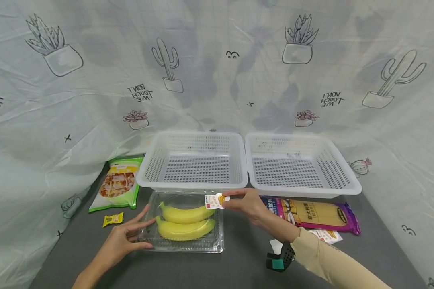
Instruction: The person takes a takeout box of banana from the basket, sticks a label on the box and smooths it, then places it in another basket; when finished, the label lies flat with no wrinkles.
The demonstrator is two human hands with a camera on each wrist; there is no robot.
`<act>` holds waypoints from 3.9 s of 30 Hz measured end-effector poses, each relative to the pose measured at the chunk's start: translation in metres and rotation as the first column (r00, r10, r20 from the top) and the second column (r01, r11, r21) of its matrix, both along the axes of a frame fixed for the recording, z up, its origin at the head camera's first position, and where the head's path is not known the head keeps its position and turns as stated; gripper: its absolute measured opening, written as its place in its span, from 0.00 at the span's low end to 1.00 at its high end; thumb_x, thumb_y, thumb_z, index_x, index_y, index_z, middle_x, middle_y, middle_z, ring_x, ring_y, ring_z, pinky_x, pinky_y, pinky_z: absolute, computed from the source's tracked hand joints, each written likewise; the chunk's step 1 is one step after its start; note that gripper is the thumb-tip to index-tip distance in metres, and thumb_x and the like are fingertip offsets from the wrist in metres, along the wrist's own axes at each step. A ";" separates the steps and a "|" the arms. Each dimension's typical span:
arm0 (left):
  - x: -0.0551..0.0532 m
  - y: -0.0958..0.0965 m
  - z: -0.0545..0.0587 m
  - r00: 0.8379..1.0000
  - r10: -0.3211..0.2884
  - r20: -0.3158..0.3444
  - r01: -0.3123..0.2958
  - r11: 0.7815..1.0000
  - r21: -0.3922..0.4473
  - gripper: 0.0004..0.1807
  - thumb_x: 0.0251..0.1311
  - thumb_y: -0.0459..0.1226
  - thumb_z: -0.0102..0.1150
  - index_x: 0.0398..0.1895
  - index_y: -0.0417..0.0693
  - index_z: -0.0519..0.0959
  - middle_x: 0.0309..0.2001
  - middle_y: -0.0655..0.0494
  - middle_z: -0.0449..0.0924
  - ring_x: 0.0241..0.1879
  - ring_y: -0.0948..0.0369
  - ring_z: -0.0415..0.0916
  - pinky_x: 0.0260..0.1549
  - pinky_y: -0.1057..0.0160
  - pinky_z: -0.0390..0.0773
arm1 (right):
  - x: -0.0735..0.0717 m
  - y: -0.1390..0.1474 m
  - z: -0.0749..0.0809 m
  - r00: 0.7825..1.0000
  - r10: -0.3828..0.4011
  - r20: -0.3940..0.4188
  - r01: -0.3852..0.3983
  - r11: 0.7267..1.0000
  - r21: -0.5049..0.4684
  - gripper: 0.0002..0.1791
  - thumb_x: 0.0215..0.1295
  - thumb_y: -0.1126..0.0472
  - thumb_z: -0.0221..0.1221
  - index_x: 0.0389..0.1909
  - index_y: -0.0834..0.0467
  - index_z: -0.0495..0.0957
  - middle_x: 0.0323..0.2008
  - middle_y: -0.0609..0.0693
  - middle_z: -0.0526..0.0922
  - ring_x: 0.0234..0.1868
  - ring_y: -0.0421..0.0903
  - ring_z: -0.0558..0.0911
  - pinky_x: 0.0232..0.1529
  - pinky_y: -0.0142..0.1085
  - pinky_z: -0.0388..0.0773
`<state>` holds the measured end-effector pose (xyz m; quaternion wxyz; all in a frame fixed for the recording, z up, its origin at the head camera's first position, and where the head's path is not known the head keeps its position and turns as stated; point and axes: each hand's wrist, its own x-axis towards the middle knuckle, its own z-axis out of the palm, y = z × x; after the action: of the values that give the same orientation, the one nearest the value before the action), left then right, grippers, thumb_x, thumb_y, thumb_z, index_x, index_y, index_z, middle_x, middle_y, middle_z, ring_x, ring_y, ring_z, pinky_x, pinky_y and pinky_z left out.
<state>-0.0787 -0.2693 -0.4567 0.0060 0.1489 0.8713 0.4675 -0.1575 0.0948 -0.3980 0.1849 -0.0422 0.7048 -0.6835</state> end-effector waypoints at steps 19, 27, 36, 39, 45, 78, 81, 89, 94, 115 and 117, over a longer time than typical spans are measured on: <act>0.002 0.000 -0.003 1.000 0.018 -0.017 -0.018 1.000 -0.006 0.38 0.37 0.39 0.76 0.59 0.45 0.78 0.72 0.46 0.56 0.54 0.74 0.69 0.34 0.67 0.81 | -0.012 -0.044 -0.006 0.985 0.170 -0.019 -0.169 0.985 0.035 0.16 0.55 0.70 0.66 0.46 0.69 0.82 0.42 0.58 0.85 0.38 0.44 0.84 0.46 0.48 0.79; -0.001 0.001 -0.005 0.999 0.006 -0.031 -0.006 1.000 -0.015 0.38 0.38 0.39 0.76 0.59 0.43 0.78 0.72 0.46 0.56 0.45 0.67 0.76 0.30 0.69 0.80 | -0.021 -0.054 -0.015 0.949 0.314 -0.022 -0.311 0.946 0.088 0.15 0.55 0.70 0.67 0.45 0.68 0.82 0.46 0.58 0.84 0.40 0.45 0.84 0.46 0.50 0.79; -0.003 0.001 -0.006 0.999 -0.005 -0.037 0.005 1.000 -0.006 0.38 0.38 0.39 0.76 0.59 0.41 0.77 0.72 0.45 0.55 0.46 0.72 0.74 0.30 0.68 0.80 | -0.047 -0.058 -0.013 0.784 0.587 -0.203 -0.553 0.809 0.202 0.16 0.55 0.73 0.65 0.46 0.69 0.82 0.45 0.60 0.84 0.42 0.45 0.84 0.42 0.40 0.81; -0.003 0.001 -0.006 0.999 -0.012 -0.035 0.013 1.000 0.009 0.37 0.39 0.38 0.76 0.59 0.40 0.77 0.72 0.44 0.55 0.45 0.68 0.76 0.31 0.67 0.80 | -0.056 -0.061 -0.010 0.710 0.667 -0.224 -0.623 0.744 0.242 0.16 0.56 0.73 0.65 0.47 0.68 0.82 0.47 0.58 0.84 0.43 0.43 0.84 0.42 0.37 0.80; -0.003 0.003 -0.006 1.000 0.005 -0.016 -0.005 1.000 -0.001 0.38 0.37 0.39 0.76 0.59 0.42 0.77 0.72 0.47 0.55 0.59 0.48 0.68 0.38 0.62 0.81 | -0.067 -0.069 -0.005 0.641 0.737 -0.214 -0.672 0.673 0.308 0.15 0.57 0.71 0.65 0.47 0.66 0.82 0.47 0.56 0.84 0.43 0.43 0.84 0.44 0.37 0.80; 0.000 0.000 -0.003 0.999 0.027 0.017 -0.027 1.000 -0.006 0.37 0.38 0.38 0.77 0.59 0.43 0.78 0.72 0.47 0.55 0.61 0.41 0.64 0.39 0.57 0.81 | -0.045 -0.089 -0.017 0.569 0.629 -0.529 -0.359 0.770 0.528 0.17 0.56 0.71 0.66 0.48 0.66 0.81 0.49 0.57 0.81 0.49 0.50 0.81 0.47 0.27 0.76; 0.000 0.000 -0.004 1.000 0.029 0.010 -0.029 0.999 -0.014 0.38 0.37 0.38 0.77 0.59 0.43 0.78 0.72 0.47 0.55 0.59 0.43 0.67 0.37 0.60 0.81 | -0.038 -0.086 -0.026 0.704 0.473 -0.530 -0.370 0.881 0.295 0.17 0.59 0.74 0.62 0.50 0.70 0.78 0.47 0.64 0.81 0.48 0.55 0.81 0.47 0.31 0.78; 0.000 0.000 -0.004 1.000 0.023 -0.012 -0.023 1.000 -0.014 0.38 0.37 0.40 0.77 0.59 0.43 0.78 0.72 0.47 0.55 0.60 0.44 0.65 0.38 0.60 0.81 | -0.026 -0.087 -0.033 0.853 0.396 -0.339 -0.408 0.912 0.037 0.18 0.65 0.71 0.57 0.55 0.74 0.72 0.52 0.70 0.77 0.52 0.58 0.80 0.45 0.34 0.79; 0.000 0.001 -0.004 1.000 0.027 0.002 -0.027 1.000 -0.008 0.38 0.37 0.40 0.77 0.59 0.43 0.78 0.72 0.48 0.55 0.61 0.43 0.65 0.38 0.60 0.81 | -0.021 -0.088 -0.031 0.854 0.403 -0.328 -0.410 0.911 0.051 0.17 0.66 0.71 0.56 0.55 0.74 0.73 0.52 0.70 0.77 0.53 0.60 0.79 0.47 0.33 0.78; 0.000 0.002 -0.004 1.000 0.029 -0.009 -0.029 0.999 -0.016 0.37 0.37 0.36 0.77 0.58 0.42 0.78 0.72 0.45 0.55 0.61 0.41 0.64 0.40 0.56 0.81 | 0.010 -0.086 -0.029 0.788 0.550 -0.276 -0.553 0.830 0.074 0.17 0.66 0.72 0.56 0.55 0.72 0.73 0.51 0.69 0.78 0.53 0.57 0.79 0.49 0.30 0.76; 0.000 0.001 -0.005 0.999 0.033 -0.016 -0.033 0.999 -0.019 0.37 0.37 0.36 0.77 0.58 0.42 0.78 0.72 0.45 0.55 0.61 0.41 0.64 0.40 0.56 0.81 | 0.012 -0.085 -0.029 0.774 0.574 -0.268 -0.587 0.809 0.038 0.17 0.66 0.72 0.55 0.55 0.74 0.72 0.51 0.71 0.77 0.54 0.61 0.78 0.50 0.31 0.76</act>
<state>-0.0786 -0.2678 -0.4613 -0.0073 0.1380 0.8781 0.4582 -0.1457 0.0095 -0.4269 0.2891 -0.3531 0.6591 -0.5977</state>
